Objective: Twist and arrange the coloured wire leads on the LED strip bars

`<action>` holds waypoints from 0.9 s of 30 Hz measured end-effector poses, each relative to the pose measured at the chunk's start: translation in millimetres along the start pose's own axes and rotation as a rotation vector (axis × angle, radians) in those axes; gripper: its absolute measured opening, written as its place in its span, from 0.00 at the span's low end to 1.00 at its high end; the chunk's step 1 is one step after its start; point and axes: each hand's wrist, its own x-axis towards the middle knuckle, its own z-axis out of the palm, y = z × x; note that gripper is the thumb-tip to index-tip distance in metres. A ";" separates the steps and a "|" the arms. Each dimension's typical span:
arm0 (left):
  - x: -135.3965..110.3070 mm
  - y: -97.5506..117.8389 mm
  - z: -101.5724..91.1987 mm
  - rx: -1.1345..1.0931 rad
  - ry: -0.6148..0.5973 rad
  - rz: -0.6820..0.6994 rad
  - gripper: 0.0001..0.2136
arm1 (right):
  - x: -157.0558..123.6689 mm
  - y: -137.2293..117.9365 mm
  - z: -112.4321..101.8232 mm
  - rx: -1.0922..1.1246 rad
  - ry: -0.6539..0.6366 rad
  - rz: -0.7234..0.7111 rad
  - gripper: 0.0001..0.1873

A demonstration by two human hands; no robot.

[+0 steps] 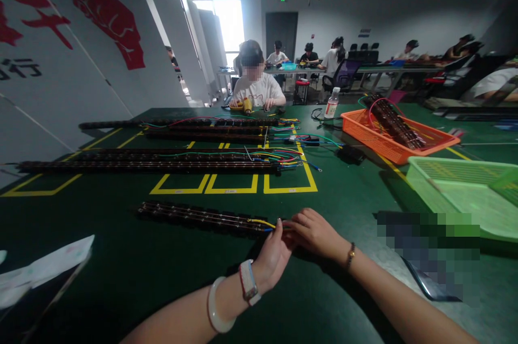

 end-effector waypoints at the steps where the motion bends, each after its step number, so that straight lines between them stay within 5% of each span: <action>1: -0.7 1.2 1.2 -0.006 -0.004 -0.009 0.14 | -1.8 3.7 -4.7 0.013 0.014 0.020 0.14; 8: 0.2 2.5 -1.8 0.056 -0.064 -0.048 0.22 | -11.2 15.5 -7.2 0.002 -0.033 0.041 0.15; 17: -1.8 2.7 -2.3 0.056 -0.072 -0.032 0.20 | -7.4 16.1 -1.1 -0.005 -0.045 0.079 0.11; 27: -1.1 -2.7 -3.6 0.059 -0.051 0.028 0.15 | 28.8 42.7 -9.3 -0.266 0.026 0.008 0.11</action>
